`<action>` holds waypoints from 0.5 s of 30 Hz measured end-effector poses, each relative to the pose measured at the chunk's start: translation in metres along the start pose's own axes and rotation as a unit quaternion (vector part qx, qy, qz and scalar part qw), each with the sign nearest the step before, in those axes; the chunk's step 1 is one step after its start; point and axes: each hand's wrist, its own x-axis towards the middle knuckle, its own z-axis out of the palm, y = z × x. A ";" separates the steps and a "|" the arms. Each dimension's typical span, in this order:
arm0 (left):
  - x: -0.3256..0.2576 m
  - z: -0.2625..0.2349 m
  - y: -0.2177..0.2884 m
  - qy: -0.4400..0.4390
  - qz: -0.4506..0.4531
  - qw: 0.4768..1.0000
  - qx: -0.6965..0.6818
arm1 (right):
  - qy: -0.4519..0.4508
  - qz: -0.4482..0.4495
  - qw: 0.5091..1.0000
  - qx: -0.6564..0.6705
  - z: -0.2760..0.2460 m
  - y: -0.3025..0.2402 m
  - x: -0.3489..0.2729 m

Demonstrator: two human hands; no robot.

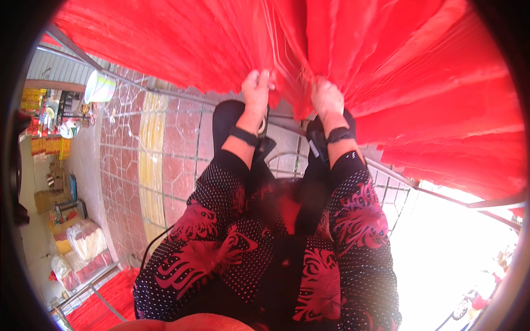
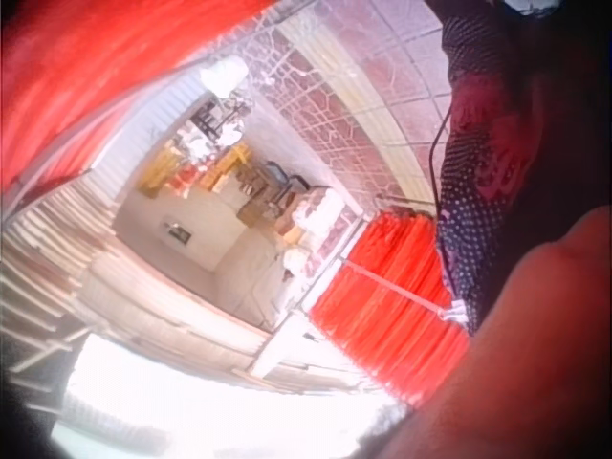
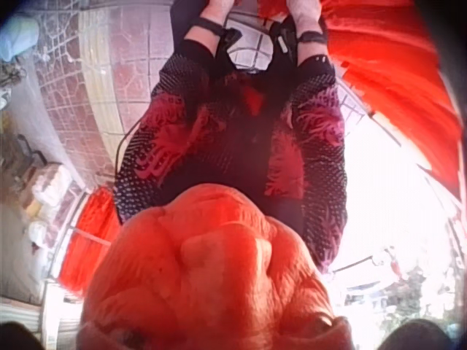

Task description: The person assembles a red paper lantern by hand, threading white strings through the top edge of the lantern and securing them to the frame. The person repeatedly adjusts and ties the strings to hold the lantern structure in place.

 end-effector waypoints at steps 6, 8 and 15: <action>-0.018 0.001 -0.009 -0.058 0.098 0.979 0.172 | 0.027 -0.076 0.995 -0.055 0.017 0.007 -0.011; -0.023 0.001 -0.007 -0.063 0.120 0.968 0.213 | 0.003 -0.076 0.995 -0.065 0.020 0.007 -0.016; -0.011 -0.003 0.027 -0.078 0.221 0.914 0.331 | 0.002 -0.005 0.999 0.050 -0.011 -0.013 -0.005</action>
